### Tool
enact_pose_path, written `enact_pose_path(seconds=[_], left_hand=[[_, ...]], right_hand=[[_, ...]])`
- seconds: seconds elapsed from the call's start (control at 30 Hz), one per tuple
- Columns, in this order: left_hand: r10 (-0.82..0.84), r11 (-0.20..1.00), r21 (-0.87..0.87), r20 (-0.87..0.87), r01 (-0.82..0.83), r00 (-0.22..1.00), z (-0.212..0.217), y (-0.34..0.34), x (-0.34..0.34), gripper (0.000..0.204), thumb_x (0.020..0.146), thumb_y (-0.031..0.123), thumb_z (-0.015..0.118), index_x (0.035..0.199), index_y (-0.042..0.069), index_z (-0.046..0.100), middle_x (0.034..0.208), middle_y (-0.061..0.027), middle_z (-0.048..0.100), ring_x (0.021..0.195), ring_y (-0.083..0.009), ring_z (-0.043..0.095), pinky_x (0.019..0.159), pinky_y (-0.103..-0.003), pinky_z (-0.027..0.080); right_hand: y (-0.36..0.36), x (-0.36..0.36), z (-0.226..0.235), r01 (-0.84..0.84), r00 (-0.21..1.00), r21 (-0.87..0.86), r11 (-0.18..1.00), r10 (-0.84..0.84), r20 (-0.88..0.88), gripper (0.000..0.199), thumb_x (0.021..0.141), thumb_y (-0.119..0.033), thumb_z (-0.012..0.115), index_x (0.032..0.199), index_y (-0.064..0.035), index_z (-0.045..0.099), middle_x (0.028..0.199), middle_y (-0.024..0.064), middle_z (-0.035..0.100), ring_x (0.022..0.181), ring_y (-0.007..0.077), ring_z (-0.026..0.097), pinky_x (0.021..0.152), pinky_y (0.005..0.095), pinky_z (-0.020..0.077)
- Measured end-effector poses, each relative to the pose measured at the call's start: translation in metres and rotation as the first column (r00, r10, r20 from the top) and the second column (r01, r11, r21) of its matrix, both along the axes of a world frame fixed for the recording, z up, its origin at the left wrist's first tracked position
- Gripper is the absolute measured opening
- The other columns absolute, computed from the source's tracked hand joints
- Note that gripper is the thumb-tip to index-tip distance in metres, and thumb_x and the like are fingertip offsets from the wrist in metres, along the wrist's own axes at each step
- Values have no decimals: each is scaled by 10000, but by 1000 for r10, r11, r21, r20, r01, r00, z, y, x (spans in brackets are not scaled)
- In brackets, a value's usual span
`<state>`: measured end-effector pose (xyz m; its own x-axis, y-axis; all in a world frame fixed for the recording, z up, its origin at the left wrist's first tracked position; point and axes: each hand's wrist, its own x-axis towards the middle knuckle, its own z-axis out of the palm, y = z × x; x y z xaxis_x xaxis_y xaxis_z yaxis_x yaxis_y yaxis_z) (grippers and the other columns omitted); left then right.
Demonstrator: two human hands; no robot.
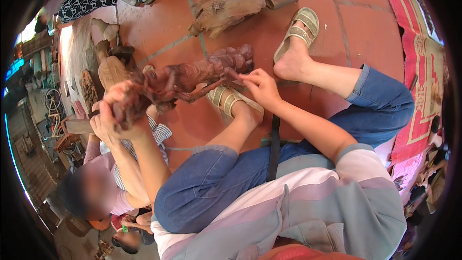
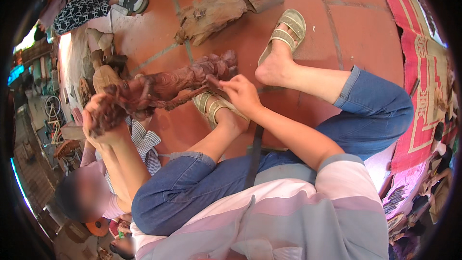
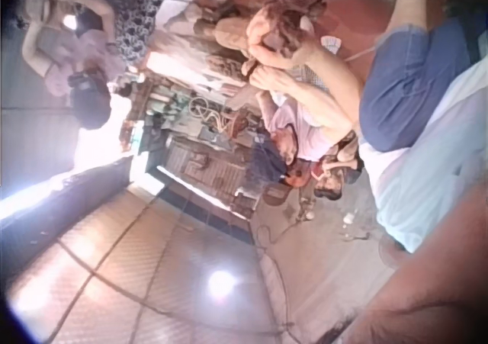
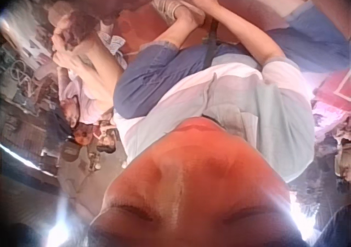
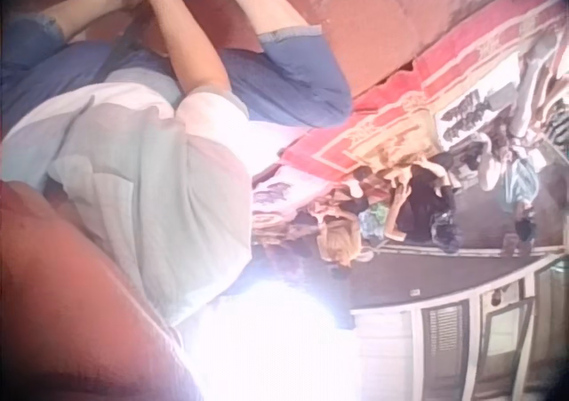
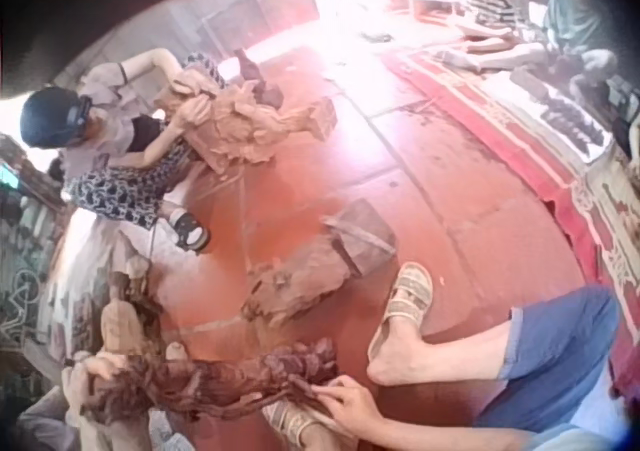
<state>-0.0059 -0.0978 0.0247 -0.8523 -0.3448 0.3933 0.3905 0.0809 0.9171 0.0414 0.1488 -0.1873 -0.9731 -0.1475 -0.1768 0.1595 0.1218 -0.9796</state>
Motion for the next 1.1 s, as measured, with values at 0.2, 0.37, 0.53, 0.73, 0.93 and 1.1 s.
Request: enact_pose_path(seconds=[0.2,0.37,0.53,0.73,0.93,1.1], left_hand=[[-109,965,254,176,62,978,-1,-41,-64,320,910,251,357,905,6,564,896,-135,623,796,-271,616,743,-377,505],[-71,920,393,177,-4,982,-6,-65,-85,284,886,259,383,945,29,539,929,-136,616,825,-282,599,757,-399,495],[-46,935,348,322,-73,946,-3,-70,-91,336,871,308,396,975,22,538,919,-156,617,789,-285,595,665,-418,493],[-68,934,356,289,-41,955,-1,-71,-81,445,870,371,364,1028,7,566,812,-130,615,725,-265,592,606,-418,494],[42,916,364,329,-168,943,-4,-66,-78,390,871,373,357,933,38,548,819,-124,616,725,-251,584,580,-396,465],[73,923,337,324,-187,943,-4,-57,-75,407,877,362,350,958,15,548,835,-148,617,751,-270,591,632,-404,484]], right_hand=[[-60,-63,23,126,971,-145,981,-152,-185,155,845,-147,629,981,-128,700,875,78,564,762,237,588,660,325,464],[-40,-43,-4,-72,955,203,976,126,-268,147,842,-159,635,973,-144,701,869,66,549,738,239,572,645,327,459],[-52,-61,32,102,971,-111,989,-123,-204,160,857,-152,605,975,-109,704,873,74,566,775,222,589,649,321,456],[-67,-74,14,-32,944,43,999,44,-327,158,858,-215,602,946,-139,708,916,65,565,786,266,591,667,357,466],[-29,-78,33,-81,976,124,989,104,-192,152,835,-153,622,961,-139,706,874,66,572,791,245,589,682,338,466],[-77,-90,30,8,971,-20,1000,-13,-239,167,855,-176,581,975,-155,696,929,74,575,859,259,588,717,349,465]])
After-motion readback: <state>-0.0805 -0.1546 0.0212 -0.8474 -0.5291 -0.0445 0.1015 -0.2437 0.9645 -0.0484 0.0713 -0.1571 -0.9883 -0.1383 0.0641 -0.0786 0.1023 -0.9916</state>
